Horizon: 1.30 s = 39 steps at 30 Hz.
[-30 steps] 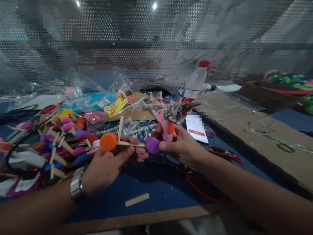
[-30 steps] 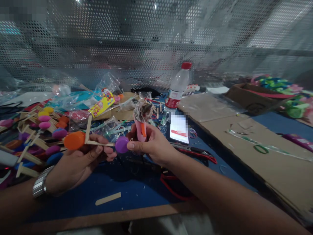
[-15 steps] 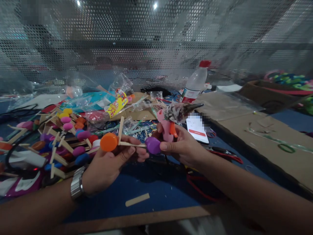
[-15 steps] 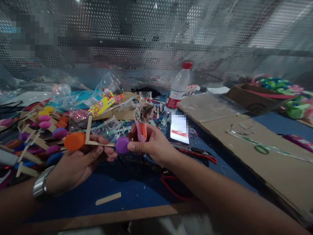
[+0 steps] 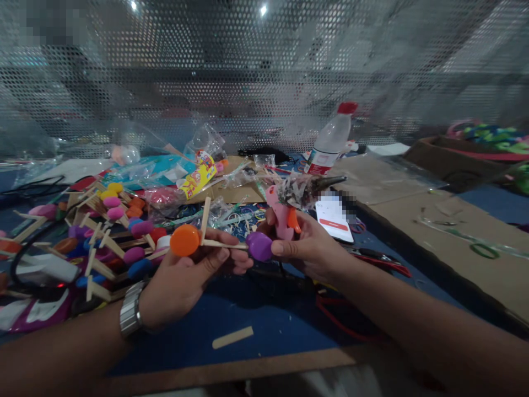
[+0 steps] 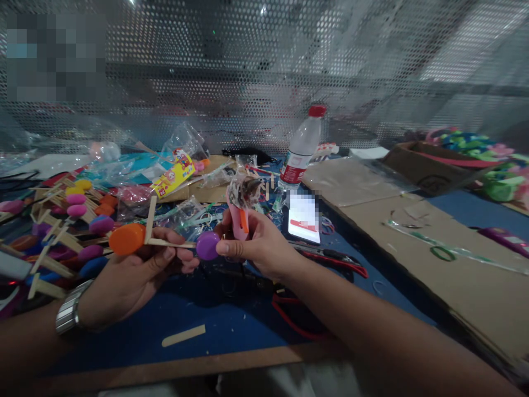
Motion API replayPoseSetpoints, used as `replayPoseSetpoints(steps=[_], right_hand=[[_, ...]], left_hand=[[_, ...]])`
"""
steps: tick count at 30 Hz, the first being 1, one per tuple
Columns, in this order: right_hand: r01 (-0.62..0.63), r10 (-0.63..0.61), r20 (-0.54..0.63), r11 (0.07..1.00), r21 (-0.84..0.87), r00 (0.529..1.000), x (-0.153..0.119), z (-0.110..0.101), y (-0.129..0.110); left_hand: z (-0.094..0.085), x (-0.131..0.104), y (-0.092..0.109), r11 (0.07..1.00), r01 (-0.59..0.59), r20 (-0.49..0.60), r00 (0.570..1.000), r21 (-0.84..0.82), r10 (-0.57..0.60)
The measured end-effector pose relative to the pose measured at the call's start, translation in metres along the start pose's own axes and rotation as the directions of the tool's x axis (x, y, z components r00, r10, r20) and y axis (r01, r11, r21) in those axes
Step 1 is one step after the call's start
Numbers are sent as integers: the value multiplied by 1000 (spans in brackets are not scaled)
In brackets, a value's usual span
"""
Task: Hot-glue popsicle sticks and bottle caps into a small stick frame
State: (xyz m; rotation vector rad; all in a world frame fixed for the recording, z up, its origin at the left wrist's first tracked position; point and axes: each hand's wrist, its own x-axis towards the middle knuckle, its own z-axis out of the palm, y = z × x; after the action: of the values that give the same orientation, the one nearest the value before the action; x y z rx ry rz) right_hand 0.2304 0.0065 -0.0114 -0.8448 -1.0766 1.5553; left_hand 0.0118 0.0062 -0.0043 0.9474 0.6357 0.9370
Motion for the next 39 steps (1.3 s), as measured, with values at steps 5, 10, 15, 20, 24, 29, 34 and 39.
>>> replayPoseSetpoints(steps=[5, 10, 15, 20, 24, 29, 34, 39], right_hand=[[1, -1, 7, 1000, 2, 1000, 0, 1, -1], [-7, 7, 10, 1000, 0, 1000, 1, 1, -1], [-1, 1, 15, 1000, -2, 1000, 0, 1, 0], [7, -7, 27, 1000, -8, 1000, -1, 1, -1], [11, -11, 35, 1000, -2, 999, -1, 0, 0], [14, -14, 37, 1000, -15, 999, 0, 0, 1], [12, -11, 35, 999, -30, 999, 1, 0, 0], [14, -12, 42, 999, -44, 999, 0, -1, 1]], left_hand=[[-1, 0, -1, 1000, -2, 20, 1000, -15, 2], [0, 0, 0, 1000, 1, 4, 1000, 0, -1], [-1, -1, 0, 1000, 9, -12, 1000, 11, -9], [-3, -1, -1, 998, 7, -11, 1000, 65, -7], [-4, -1, -1, 996, 14, -24, 1000, 93, -12], [-5, -2, -1, 992, 10, -25, 1000, 126, -7], [-4, -1, -1, 997, 14, -14, 1000, 82, -13], [0, -1, 0, 999, 23, -36, 999, 47, -21]])
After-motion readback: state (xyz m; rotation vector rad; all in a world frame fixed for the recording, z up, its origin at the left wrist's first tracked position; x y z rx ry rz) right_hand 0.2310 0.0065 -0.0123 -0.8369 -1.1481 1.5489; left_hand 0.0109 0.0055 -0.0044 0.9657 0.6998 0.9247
